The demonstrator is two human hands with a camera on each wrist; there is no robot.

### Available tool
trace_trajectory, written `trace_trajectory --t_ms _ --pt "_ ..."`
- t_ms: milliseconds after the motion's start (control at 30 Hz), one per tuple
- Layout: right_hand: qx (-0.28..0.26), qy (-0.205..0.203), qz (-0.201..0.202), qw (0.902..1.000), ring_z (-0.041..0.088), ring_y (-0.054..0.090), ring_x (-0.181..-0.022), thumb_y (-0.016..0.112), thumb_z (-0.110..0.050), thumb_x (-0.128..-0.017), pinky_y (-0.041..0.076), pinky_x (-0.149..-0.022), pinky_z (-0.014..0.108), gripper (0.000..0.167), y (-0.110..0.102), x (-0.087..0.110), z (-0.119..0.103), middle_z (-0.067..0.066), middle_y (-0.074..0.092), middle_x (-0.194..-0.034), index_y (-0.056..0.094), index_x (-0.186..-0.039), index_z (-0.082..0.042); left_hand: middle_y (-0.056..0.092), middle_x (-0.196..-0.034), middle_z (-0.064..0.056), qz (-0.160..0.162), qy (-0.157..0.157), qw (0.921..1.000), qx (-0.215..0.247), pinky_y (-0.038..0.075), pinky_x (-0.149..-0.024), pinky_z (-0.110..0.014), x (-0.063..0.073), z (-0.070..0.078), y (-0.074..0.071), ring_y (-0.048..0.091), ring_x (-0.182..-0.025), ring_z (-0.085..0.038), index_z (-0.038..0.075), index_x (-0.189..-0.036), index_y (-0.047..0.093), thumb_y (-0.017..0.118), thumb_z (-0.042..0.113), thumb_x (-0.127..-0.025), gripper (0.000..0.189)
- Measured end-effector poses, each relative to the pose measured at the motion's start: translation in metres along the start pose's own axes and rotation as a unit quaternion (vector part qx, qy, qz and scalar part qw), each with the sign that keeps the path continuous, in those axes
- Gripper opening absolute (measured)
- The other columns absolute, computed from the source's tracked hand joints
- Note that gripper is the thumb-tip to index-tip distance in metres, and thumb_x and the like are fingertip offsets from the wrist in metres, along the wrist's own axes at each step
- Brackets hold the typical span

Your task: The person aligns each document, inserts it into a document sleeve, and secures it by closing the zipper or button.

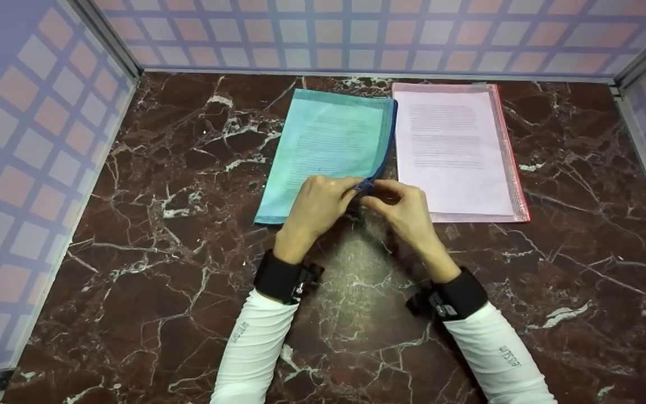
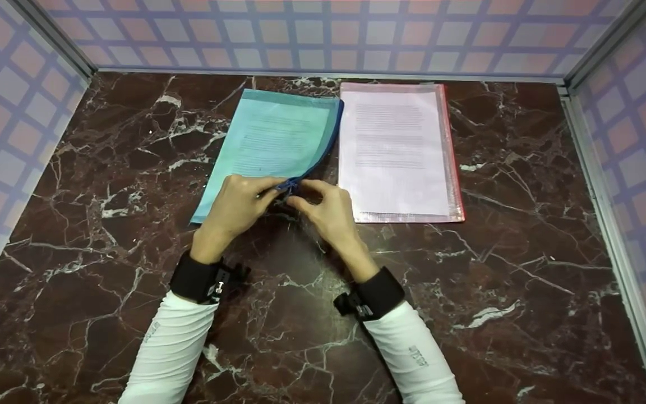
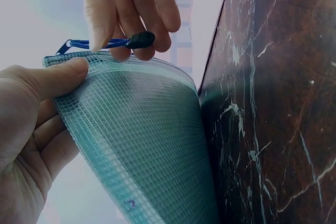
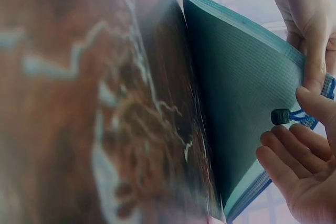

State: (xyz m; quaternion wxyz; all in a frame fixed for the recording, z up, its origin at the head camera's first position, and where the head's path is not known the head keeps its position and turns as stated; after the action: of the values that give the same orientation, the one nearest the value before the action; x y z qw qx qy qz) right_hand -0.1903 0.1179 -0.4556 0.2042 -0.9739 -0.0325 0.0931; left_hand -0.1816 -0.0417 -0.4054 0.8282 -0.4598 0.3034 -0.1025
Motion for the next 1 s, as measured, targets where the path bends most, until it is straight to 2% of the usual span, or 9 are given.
trace_trajectory --t_ms 133,267,300,500,700,833,1000 --pt "0.009 -0.02 0.012 0.9997 0.029 0.073 -0.097 0.081 -0.016 -0.082 0.058 -0.086 0.028 0.03 0.001 0.0 -0.002 0.017 0.076 -0.104 0.075 -0.107 0.0 0.078 -0.102 -0.008 -0.001 -0.002 1.0 0.001 0.061 -0.078 -0.04 0.0 0.0 0.0 0.076 -0.083 -0.027 0.009 -0.111 0.075 0.067 0.014 -0.093 0.021" --pt "0.003 -0.021 0.017 0.9996 0.026 0.073 -0.089 0.076 -0.012 -0.087 0.054 -0.075 0.014 0.019 0.0 -0.001 -0.003 0.017 0.077 -0.098 0.077 -0.103 -0.002 0.078 -0.102 -0.008 -0.002 -0.005 1.0 0.005 0.061 -0.077 -0.039 0.0 0.0 0.0 0.076 -0.083 -0.027 0.009 -0.111 0.075 0.067 0.014 -0.093 0.021" --pt "-0.002 -0.017 0.016 0.9997 0.021 0.073 -0.086 0.074 -0.011 -0.088 0.053 -0.073 0.012 0.018 -0.001 -0.001 -0.003 0.017 0.077 -0.097 0.077 -0.102 -0.001 0.078 -0.102 -0.008 -0.002 -0.005 1.0 0.005 0.061 -0.077 -0.038 0.001 0.0 0.0 0.076 -0.083 -0.026 0.009 -0.111 0.075 0.067 0.014 -0.093 0.021" --pt "-0.032 0.005 0.01 0.9994 -0.002 0.068 -0.076 0.068 -0.007 -0.092 0.058 -0.071 0.015 0.018 -0.012 -0.005 -0.001 0.02 0.076 -0.099 0.075 -0.106 0.002 0.078 -0.103 -0.008 0.003 0.003 1.0 0.007 0.062 -0.076 -0.037 0.001 0.0 -0.001 0.076 -0.083 -0.025 0.01 -0.112 0.075 0.066 0.013 -0.093 0.021" --pt "-0.059 0.009 0.025 0.9979 -0.006 0.069 -0.072 0.067 0.002 -0.09 0.06 -0.07 0.016 0.02 -0.025 -0.008 0.001 0.03 0.073 -0.1 0.072 -0.109 0.008 0.077 -0.106 -0.009 -0.006 0.011 0.9998 0.016 0.062 -0.079 -0.036 0.0 0.004 -0.002 0.076 -0.086 -0.026 0.009 -0.113 0.074 0.068 0.009 -0.09 0.023" --pt "-0.052 0.004 0.042 0.9978 -0.008 0.068 -0.07 0.068 0.001 -0.09 0.059 -0.07 0.015 0.018 -0.032 -0.009 0.002 0.029 0.073 -0.099 0.073 -0.106 0.007 0.077 -0.105 -0.009 -0.013 0.026 0.9994 0.018 0.062 -0.079 -0.035 0.0 0.007 -0.001 0.077 -0.085 -0.025 0.01 -0.114 0.074 0.067 0.011 -0.091 0.024" --pt "-0.031 -0.006 0.065 0.9974 -0.012 0.066 -0.069 0.069 -0.001 -0.09 0.058 -0.071 0.012 0.016 -0.041 -0.011 0.005 0.028 0.074 -0.098 0.075 -0.102 0.007 0.077 -0.105 -0.008 0.002 0.046 0.9987 0.024 0.062 -0.079 -0.034 0.0 0.01 -0.003 0.077 -0.085 -0.024 0.01 -0.113 0.074 0.068 0.01 -0.09 0.024"
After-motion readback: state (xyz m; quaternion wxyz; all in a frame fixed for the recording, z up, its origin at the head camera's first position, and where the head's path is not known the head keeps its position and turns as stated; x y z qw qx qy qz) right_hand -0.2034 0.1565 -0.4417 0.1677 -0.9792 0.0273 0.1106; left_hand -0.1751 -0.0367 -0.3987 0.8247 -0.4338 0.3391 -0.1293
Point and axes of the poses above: each hand's wrist, its own x-axis away from the middle knuckle, its own y-axis out of the palm, z = x × y, the point moved 5 cm from there along -x, towards the middle knuckle
